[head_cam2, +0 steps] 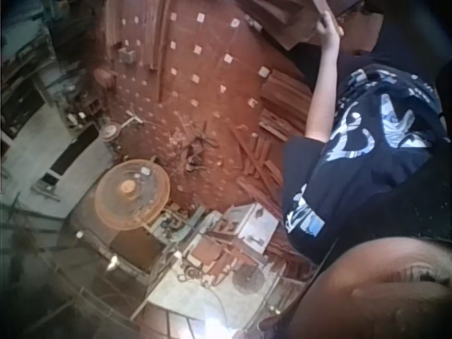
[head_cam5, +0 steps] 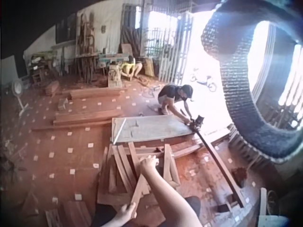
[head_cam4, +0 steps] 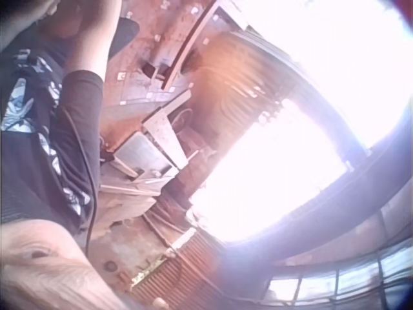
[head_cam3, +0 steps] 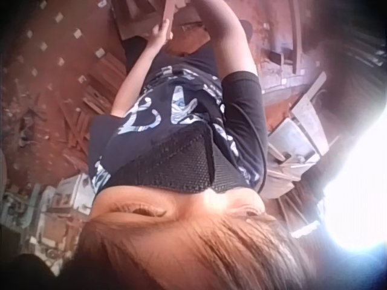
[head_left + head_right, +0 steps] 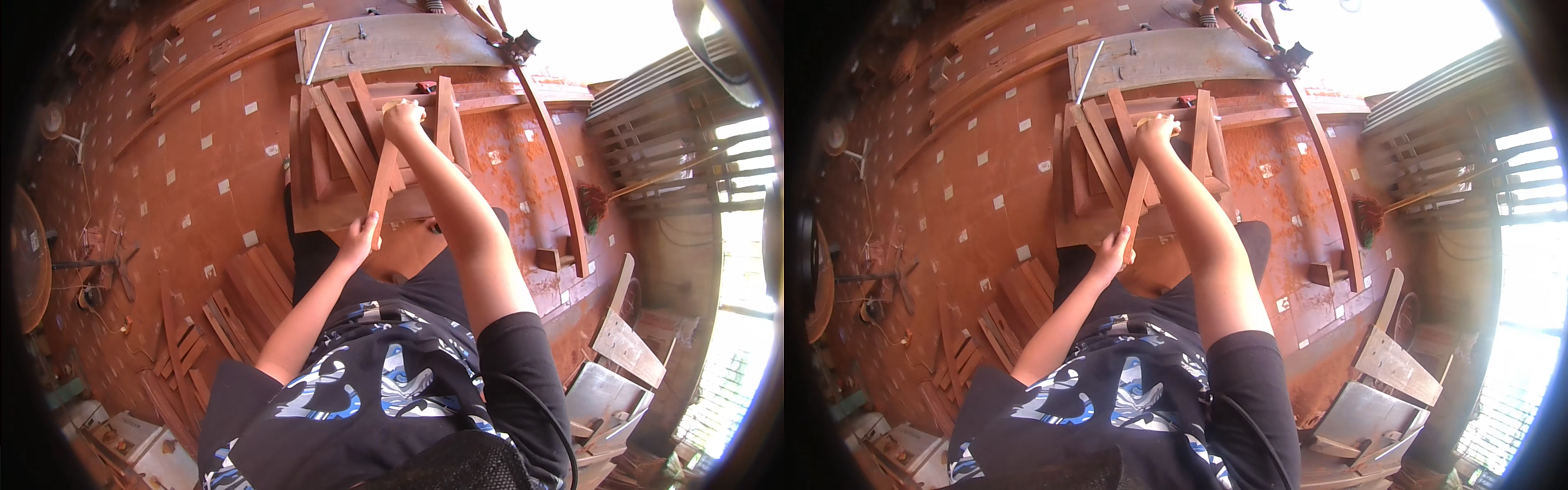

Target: The person sands wooden planks using a sanding block. They hold each plank with one hand and rub the sanding block along the surface with the other, flipping the pieces to sand different sides. The person works on multiple planks sequentially in a workshop setting.

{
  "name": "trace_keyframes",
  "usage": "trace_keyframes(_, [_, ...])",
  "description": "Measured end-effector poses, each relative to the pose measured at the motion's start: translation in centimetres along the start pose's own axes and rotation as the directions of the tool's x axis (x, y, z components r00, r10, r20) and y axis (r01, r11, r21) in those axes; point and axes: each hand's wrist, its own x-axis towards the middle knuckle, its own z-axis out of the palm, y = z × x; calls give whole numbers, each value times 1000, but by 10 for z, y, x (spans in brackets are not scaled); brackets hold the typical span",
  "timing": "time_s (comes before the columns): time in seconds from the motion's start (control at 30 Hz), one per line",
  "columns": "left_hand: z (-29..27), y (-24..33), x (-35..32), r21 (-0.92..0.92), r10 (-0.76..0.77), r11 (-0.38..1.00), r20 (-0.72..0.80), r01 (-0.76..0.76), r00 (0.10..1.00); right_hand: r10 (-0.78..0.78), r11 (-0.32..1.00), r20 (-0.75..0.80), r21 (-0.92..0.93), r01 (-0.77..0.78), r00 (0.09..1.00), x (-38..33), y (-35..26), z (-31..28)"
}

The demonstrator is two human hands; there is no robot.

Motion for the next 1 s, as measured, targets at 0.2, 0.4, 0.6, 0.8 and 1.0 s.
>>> trace_keyframes(0.2, [-6, -5, 7, -44, 51, 998, 10, -50, 999, -67, 990, -57, -131, 59, 996, -18, 14, 26])
trace_keyframes(0.4, [-11, -22, 14, -127, 45, 991, -13, -46, 999, -137, 969, -93, -221, 114, 986, -147, -53, 55])
trace_keyframes(0.6, [-10, -17, 7, -309, 20, 950, -81, -44, 997, -157, 936, -229, -346, 70, 961, -165, -71, 78])
trace_keyframes(0.8, [-12, -4, -1, -167, 0, 986, -16, -2, 1000, -150, 952, -197, -292, 88, 969, -70, -30, 35])
trace_keyframes(1.0, [-9, -7, 2, -114, -23, 993, 37, 27, 999, -73, 996, -176, 41, 81, 982, 12, 19, 18])
